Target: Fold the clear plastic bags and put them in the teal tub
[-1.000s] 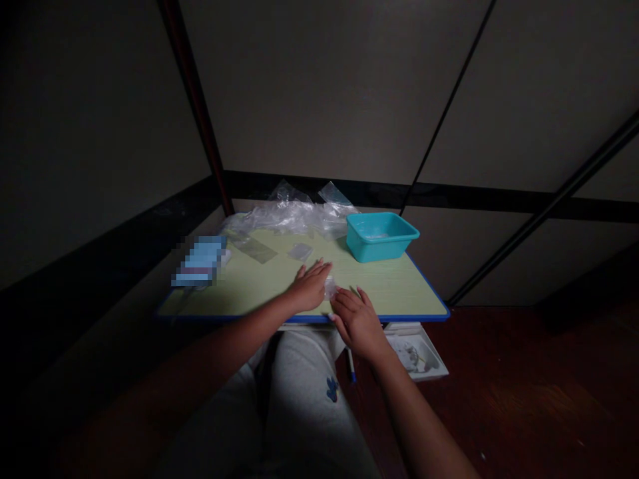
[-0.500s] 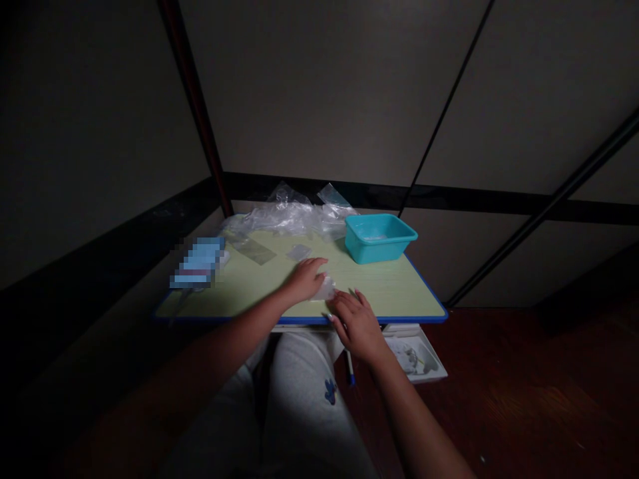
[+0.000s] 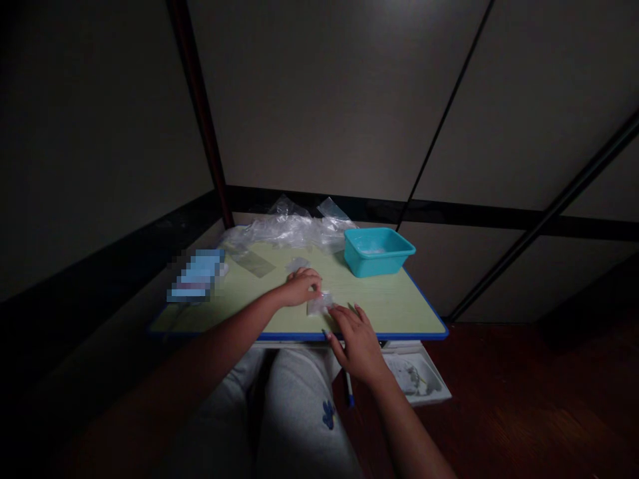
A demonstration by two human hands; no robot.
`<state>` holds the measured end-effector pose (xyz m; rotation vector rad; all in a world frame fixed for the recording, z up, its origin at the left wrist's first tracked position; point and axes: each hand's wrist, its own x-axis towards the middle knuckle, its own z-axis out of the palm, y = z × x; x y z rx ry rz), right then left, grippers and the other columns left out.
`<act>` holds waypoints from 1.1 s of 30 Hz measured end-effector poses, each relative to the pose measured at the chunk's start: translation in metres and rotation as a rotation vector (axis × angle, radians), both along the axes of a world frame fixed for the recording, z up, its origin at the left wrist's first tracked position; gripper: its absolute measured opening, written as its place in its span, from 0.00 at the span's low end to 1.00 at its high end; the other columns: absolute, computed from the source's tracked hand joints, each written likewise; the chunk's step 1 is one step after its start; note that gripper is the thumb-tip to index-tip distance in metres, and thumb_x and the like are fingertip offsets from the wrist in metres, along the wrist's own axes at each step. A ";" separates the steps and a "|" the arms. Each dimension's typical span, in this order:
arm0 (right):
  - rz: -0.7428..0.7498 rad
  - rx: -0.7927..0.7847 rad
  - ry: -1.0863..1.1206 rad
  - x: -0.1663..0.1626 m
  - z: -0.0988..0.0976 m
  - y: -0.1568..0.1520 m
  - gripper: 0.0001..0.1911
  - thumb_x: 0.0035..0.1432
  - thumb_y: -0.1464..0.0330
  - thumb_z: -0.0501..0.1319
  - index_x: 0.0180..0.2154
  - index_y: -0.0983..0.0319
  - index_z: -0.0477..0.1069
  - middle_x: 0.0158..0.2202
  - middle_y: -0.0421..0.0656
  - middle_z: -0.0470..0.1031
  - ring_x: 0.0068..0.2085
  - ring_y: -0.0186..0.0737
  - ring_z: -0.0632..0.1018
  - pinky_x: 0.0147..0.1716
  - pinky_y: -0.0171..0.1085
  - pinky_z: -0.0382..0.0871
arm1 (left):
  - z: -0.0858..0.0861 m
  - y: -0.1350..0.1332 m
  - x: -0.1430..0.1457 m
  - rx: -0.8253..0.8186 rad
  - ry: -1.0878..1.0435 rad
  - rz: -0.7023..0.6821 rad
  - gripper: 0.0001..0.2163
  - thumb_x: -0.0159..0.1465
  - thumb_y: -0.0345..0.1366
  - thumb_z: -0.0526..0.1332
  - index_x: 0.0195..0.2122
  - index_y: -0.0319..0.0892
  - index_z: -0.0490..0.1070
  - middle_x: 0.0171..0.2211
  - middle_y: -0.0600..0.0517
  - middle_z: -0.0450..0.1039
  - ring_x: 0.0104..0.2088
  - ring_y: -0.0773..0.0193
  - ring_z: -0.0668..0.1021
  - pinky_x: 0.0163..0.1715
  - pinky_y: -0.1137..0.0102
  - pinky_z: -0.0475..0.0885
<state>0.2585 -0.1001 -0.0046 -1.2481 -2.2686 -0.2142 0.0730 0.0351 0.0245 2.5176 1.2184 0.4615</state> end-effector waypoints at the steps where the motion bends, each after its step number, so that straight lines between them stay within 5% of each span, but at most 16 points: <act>1: 0.001 0.002 0.000 0.000 0.000 0.000 0.24 0.60 0.66 0.54 0.57 0.62 0.57 0.54 0.50 0.69 0.56 0.46 0.68 0.58 0.55 0.53 | -0.001 0.000 0.001 0.002 0.004 0.002 0.06 0.59 0.43 0.61 0.33 0.49 0.72 0.47 0.56 0.67 0.51 0.58 0.64 0.51 0.62 0.58; 7: -0.027 -0.002 0.035 -0.001 -0.001 0.001 0.31 0.61 0.64 0.53 0.63 0.63 0.48 0.52 0.50 0.71 0.53 0.46 0.70 0.58 0.54 0.55 | -0.002 0.000 0.002 0.030 0.001 0.081 0.06 0.59 0.41 0.59 0.33 0.48 0.72 0.48 0.56 0.68 0.52 0.57 0.64 0.50 0.60 0.59; 16: -0.064 -0.050 -0.058 -0.004 0.006 0.002 0.21 0.62 0.63 0.52 0.56 0.62 0.64 0.51 0.51 0.71 0.54 0.47 0.68 0.58 0.55 0.50 | -0.001 -0.006 0.004 0.074 0.014 0.094 0.05 0.58 0.40 0.60 0.30 0.46 0.70 0.48 0.55 0.67 0.51 0.57 0.64 0.50 0.59 0.59; 28: -0.122 -0.095 -0.097 -0.007 0.014 -0.001 0.19 0.62 0.63 0.52 0.53 0.60 0.67 0.55 0.51 0.67 0.55 0.50 0.65 0.57 0.54 0.52 | 0.001 -0.012 0.004 0.145 0.041 0.079 0.03 0.58 0.37 0.59 0.30 0.45 0.68 0.43 0.54 0.69 0.49 0.57 0.65 0.47 0.61 0.62; 33: -0.099 -0.096 -0.132 -0.007 0.012 -0.001 0.21 0.62 0.65 0.51 0.55 0.61 0.65 0.60 0.50 0.62 0.61 0.49 0.60 0.59 0.59 0.44 | 0.001 -0.014 0.002 0.167 0.052 0.086 0.02 0.59 0.35 0.58 0.30 0.45 0.68 0.42 0.53 0.70 0.49 0.57 0.65 0.47 0.61 0.62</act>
